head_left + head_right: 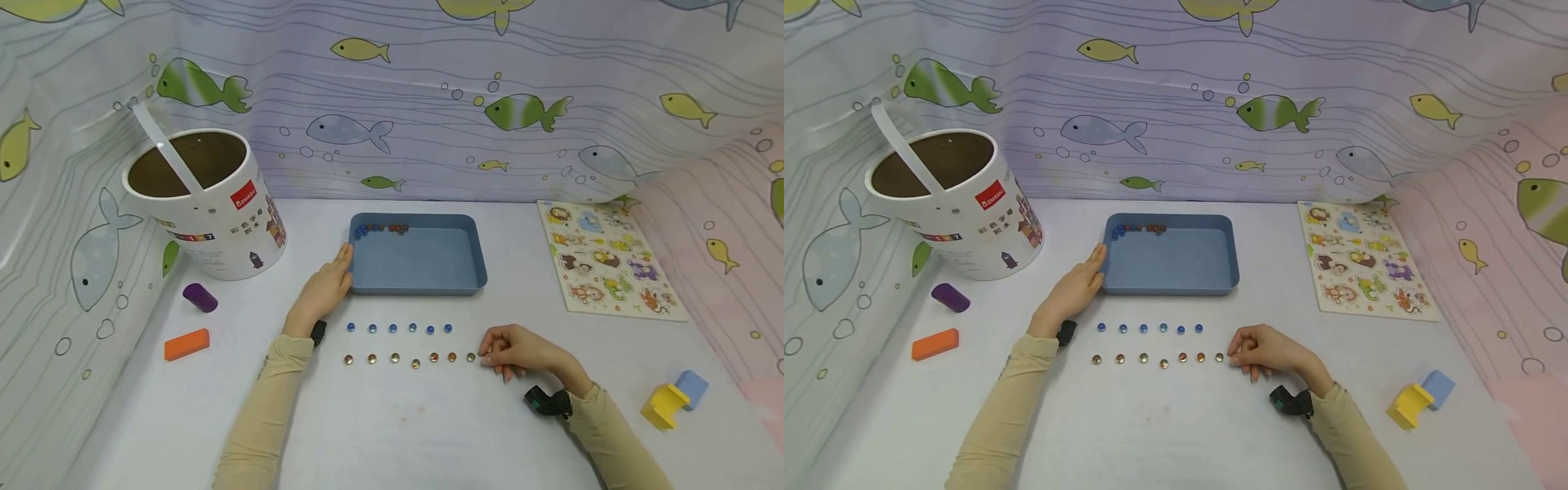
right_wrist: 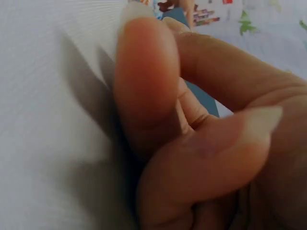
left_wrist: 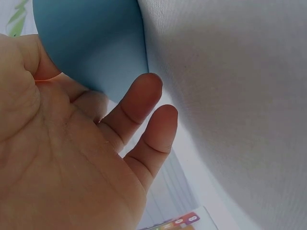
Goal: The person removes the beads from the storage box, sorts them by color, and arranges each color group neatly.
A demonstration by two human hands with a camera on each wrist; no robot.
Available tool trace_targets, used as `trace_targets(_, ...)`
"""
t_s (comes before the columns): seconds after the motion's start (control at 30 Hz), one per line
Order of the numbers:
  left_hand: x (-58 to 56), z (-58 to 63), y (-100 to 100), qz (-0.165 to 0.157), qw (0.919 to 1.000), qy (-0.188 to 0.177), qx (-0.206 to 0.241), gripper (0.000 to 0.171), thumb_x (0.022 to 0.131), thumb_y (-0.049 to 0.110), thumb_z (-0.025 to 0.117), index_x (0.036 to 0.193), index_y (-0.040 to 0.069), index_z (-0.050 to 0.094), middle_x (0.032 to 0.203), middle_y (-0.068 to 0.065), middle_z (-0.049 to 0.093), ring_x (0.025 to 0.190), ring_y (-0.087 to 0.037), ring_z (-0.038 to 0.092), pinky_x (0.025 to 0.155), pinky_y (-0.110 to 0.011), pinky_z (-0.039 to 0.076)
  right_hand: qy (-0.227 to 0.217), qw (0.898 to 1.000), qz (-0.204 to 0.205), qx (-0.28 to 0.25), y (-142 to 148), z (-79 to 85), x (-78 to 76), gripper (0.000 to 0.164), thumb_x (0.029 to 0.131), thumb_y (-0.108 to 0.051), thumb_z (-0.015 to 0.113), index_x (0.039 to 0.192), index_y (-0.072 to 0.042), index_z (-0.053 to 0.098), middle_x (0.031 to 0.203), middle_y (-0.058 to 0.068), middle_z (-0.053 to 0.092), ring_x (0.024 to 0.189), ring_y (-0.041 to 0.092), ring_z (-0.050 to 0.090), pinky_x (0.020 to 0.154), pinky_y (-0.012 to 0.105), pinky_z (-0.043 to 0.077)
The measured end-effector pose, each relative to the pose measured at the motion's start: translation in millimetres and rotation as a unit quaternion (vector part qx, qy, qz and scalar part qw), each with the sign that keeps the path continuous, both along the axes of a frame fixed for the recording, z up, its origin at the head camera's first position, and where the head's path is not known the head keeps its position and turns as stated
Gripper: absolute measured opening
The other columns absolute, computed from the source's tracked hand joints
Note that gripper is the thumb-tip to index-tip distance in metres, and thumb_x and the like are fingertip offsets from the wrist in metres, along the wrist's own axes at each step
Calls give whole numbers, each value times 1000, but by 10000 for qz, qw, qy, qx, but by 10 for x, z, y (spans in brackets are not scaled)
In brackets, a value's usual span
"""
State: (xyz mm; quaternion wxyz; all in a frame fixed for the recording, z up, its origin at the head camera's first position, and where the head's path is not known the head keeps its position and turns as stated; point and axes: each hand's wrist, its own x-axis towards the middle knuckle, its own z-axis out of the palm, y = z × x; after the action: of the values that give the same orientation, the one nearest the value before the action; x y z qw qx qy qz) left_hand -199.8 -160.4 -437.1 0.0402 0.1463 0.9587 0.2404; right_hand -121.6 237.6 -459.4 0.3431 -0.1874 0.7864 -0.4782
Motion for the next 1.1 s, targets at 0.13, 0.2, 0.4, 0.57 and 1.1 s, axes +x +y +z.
trace_targets(0.13, 2, 6, 1, 4, 10000, 2, -13, 58, 103, 21, 35, 155, 6, 13, 163, -9, 12, 133, -40, 43, 100, -52, 43, 76, 9999, -59, 90, -34, 13, 6, 23, 90, -20, 69, 98, 1, 61, 60, -2, 58, 44, 6, 54, 37, 18, 36)
trace_targets(0.2, 2, 9, 0, 8, 10000, 15, -29, 58, 103, 20, 35, 155, 6, 13, 163, -10, 12, 132, -41, 43, 100, -52, 43, 100, 9999, -95, 97, -44, 20, 9, 23, 89, -19, 69, 97, 0, 60, 59, -3, 58, 43, 6, 53, 37, 18, 36)
trace_targets(0.4, 2, 13, -1, 24, 10000, -5, -31, 58, 103, 20, 35, 155, 6, 14, 163, -10, 12, 132, -40, 43, 102, -53, 42, 139, 9997, -110, 187, -54, 41, 20, 24, 89, -20, 70, 98, 0, 61, 59, -1, 58, 43, 8, 53, 38, 19, 36)
trace_targets(0.57, -2, 11, 0, 2, 10000, -18, -21, 58, 103, 21, 35, 155, 6, 13, 163, -10, 11, 133, -40, 42, 104, -52, 41, 433, 9982, -178, 381, -25, 160, -66, 17, 93, -17, 63, 101, -2, 62, 60, -1, 57, 43, 8, 50, 41, 24, 41)
trace_targets(1.1, 2, 9, 14, 44, 10000, -38, 51, 58, 103, 21, 36, 155, 7, 14, 163, -9, 13, 135, -39, 41, 108, -53, 37, 1275, 9915, -68, -227, -519, 832, -1082, 33, 100, -18, 52, 119, 8, 57, 75, 6, 60, 63, 22, 57, 59, 32, 50)
